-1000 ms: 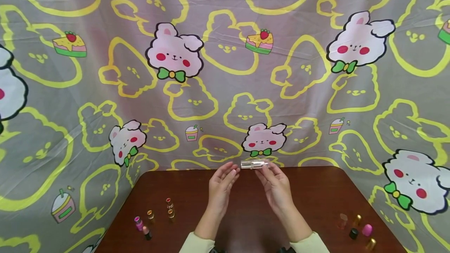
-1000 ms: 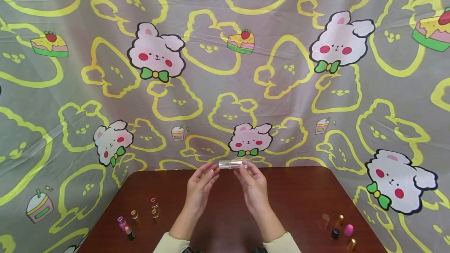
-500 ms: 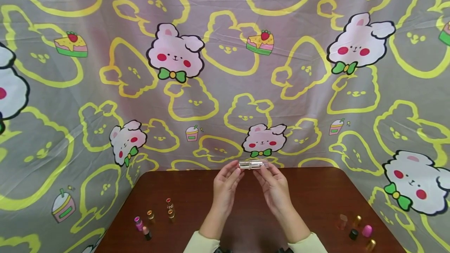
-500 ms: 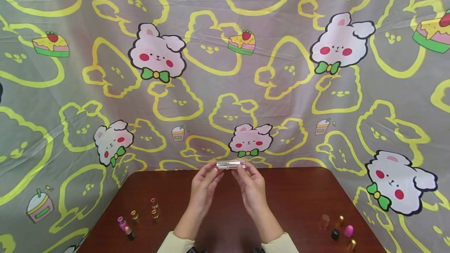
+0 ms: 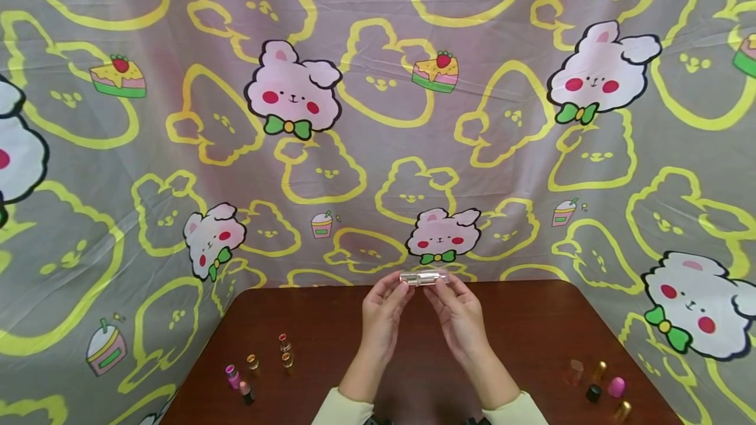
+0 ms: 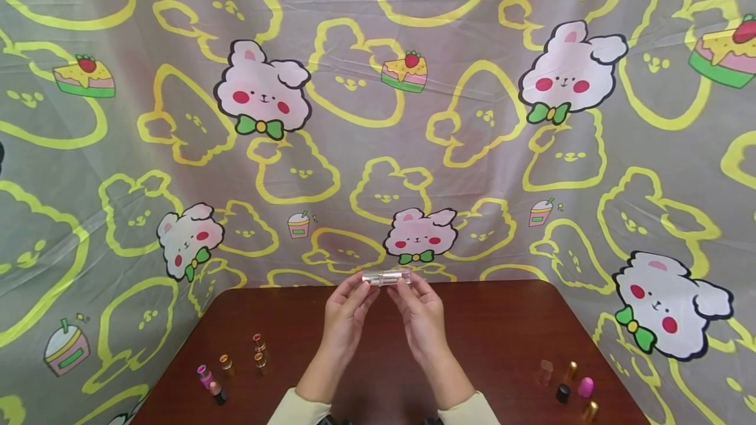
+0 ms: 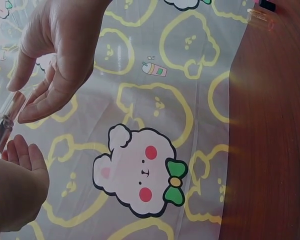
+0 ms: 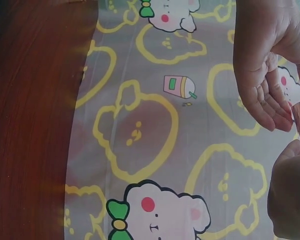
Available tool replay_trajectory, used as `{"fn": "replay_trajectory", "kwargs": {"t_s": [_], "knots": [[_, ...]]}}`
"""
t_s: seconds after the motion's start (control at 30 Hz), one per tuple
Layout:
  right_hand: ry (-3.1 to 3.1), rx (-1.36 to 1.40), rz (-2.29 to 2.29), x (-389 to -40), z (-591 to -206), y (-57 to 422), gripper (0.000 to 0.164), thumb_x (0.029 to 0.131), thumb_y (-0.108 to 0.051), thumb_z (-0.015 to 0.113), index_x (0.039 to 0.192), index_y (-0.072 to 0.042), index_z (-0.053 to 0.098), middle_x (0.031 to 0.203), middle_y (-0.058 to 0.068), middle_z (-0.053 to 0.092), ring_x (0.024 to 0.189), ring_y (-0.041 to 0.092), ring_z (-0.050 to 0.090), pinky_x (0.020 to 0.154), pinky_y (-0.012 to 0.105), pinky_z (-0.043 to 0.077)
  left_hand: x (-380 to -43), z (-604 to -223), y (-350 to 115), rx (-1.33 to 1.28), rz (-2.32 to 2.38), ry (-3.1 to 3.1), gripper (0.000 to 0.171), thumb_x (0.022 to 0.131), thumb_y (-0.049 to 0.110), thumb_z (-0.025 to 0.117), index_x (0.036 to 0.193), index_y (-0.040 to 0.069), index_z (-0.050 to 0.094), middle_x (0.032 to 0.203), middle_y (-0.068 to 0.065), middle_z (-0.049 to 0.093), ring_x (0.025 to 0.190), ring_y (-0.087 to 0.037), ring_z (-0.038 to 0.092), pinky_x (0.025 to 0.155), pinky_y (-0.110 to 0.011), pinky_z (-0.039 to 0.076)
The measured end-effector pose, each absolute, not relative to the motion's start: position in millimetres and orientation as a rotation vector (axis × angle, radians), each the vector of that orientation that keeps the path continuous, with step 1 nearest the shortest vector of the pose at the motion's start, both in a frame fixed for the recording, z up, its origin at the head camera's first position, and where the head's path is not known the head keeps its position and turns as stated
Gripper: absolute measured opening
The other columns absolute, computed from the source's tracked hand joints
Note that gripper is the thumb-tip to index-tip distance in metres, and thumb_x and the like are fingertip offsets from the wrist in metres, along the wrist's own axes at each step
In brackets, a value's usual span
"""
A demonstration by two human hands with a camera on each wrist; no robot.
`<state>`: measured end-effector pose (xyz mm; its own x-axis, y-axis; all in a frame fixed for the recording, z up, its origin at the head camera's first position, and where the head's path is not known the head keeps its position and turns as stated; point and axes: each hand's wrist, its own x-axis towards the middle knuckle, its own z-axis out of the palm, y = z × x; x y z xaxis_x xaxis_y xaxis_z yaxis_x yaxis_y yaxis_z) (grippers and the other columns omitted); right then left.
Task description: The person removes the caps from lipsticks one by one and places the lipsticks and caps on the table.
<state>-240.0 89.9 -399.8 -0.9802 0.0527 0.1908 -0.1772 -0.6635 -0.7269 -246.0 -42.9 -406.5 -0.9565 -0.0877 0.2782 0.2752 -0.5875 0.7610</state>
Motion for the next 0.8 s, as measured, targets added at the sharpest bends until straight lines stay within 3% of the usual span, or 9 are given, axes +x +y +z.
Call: {"fn": "replay_trajectory", "kwargs": {"t_s": [0.2, 0.47, 0.8], "knots": [[-1.194, 0.238, 2.751, -240.6, -401.9, 88.7, 0.018, 0.096, -0.001, 0.057, 0.113, 0.001, 0.062, 0.108, 0.006, 0.064, 0.096, 0.015, 0.067, 0.091, 0.032, 0.050, -246.6, -406.9, -41.9, -0.280, -2.601, -1.299, 0.022, 0.088, 0.002, 0.070, 0.107, -0.007, 0.064, 0.096, -0.008, 0.064, 0.089, -0.019, 0.065, 0.091, -0.040, 0.051], [-1.203, 0.259, 2.741, -239.8, -402.9, 88.3, 0.018, 0.095, -0.002, 0.059, 0.113, 0.001, 0.064, 0.108, 0.006, 0.064, 0.096, 0.015, 0.067, 0.090, 0.032, 0.051, -248.0, -406.5, -40.8, -0.264, -2.601, -1.289, 0.019, 0.087, -0.001, 0.069, 0.104, -0.009, 0.063, 0.092, -0.008, 0.064, 0.085, -0.017, 0.065, 0.088, -0.036, 0.053], [-1.227, 0.231, 2.723, -239.9, -404.4, 86.9, 0.014, 0.094, 0.000, 0.060, 0.105, -0.005, 0.068, 0.105, 0.006, 0.066, 0.093, 0.015, 0.067, 0.089, 0.032, 0.052, -248.4, -410.8, -40.7, -0.256, -2.515, -1.312, 0.017, 0.086, -0.003, 0.068, 0.100, -0.012, 0.064, 0.088, -0.009, 0.066, 0.082, -0.017, 0.068, 0.090, -0.047, 0.050]]}}
